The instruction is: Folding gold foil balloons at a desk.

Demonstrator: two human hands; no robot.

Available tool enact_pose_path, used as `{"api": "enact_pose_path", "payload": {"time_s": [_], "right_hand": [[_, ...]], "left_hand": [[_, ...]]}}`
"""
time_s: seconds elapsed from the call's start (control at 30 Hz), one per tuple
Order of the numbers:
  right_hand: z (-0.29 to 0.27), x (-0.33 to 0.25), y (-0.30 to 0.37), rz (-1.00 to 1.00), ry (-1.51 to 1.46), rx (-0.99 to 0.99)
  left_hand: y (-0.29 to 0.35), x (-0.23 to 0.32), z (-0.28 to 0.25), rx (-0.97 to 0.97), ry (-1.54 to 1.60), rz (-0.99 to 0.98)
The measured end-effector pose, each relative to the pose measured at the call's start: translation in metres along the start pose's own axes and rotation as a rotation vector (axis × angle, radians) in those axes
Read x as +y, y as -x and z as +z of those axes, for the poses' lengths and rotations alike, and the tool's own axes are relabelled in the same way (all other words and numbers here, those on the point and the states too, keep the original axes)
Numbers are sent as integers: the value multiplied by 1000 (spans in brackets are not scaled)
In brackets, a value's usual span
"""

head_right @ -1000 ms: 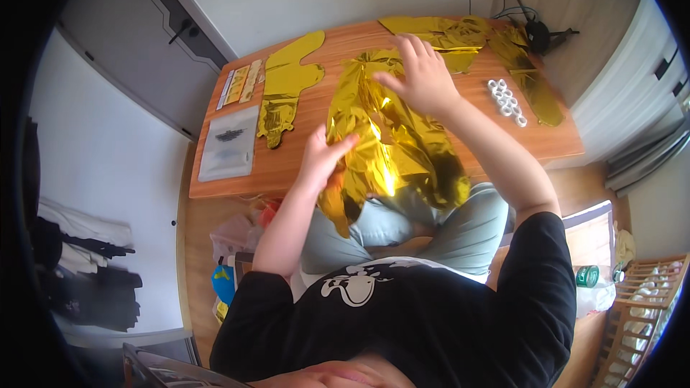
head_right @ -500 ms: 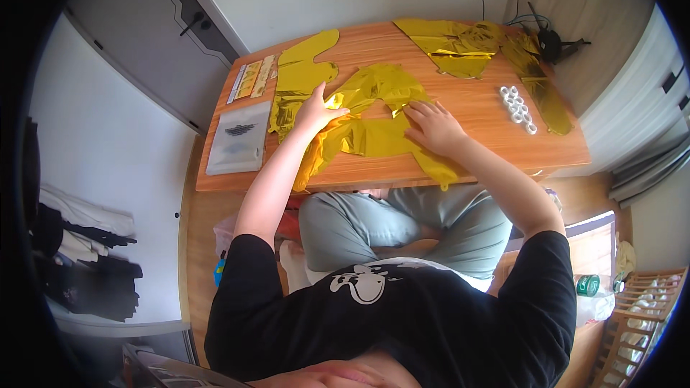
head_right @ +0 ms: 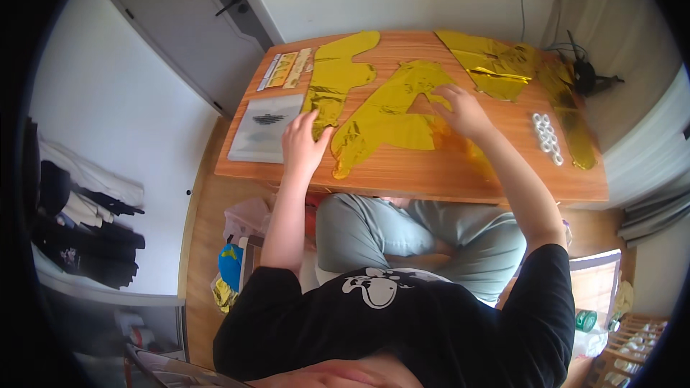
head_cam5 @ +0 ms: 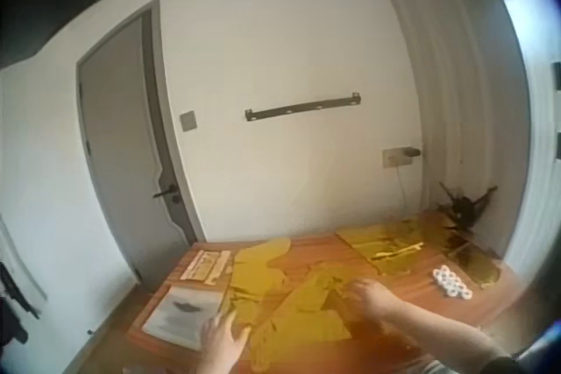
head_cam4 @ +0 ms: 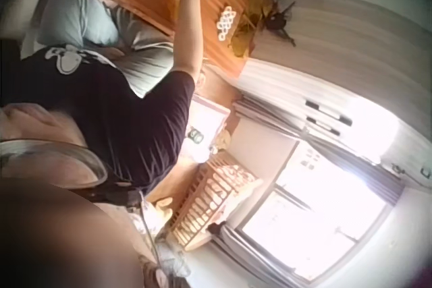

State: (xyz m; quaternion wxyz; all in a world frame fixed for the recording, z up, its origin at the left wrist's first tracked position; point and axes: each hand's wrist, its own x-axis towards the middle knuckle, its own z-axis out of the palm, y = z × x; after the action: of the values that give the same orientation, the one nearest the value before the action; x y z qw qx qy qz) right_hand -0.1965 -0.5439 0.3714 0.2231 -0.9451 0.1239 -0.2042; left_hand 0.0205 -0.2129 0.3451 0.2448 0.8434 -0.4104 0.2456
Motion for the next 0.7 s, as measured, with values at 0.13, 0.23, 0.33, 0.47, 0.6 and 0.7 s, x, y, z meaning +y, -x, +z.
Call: {"api": "enact_pose_path", "payload": {"time_s": [0.13, 0.23, 0.33, 0.47, 0.6, 0.7], "right_hand": [[61, -81, -50, -287, -38, -1], [117, -139, -86, -323, -113, -108], [164, -163, -108, -227, -106, -177], [184, -177, -118, -169, -48, -264], [189, -176, -119, -75, -101, -260], [192, -173, -121, -79, -123, -207]], "left_hand": [[24, 5, -9, -90, -68, -329], [24, 5, 3, -89, -137, -380], [19, 5, 12, -86, -94, -423], [27, -3, 18, -1, -74, -389], [28, -2, 18, 10, -92, -352], [28, 0, 19, -15, -111, -340]]}}
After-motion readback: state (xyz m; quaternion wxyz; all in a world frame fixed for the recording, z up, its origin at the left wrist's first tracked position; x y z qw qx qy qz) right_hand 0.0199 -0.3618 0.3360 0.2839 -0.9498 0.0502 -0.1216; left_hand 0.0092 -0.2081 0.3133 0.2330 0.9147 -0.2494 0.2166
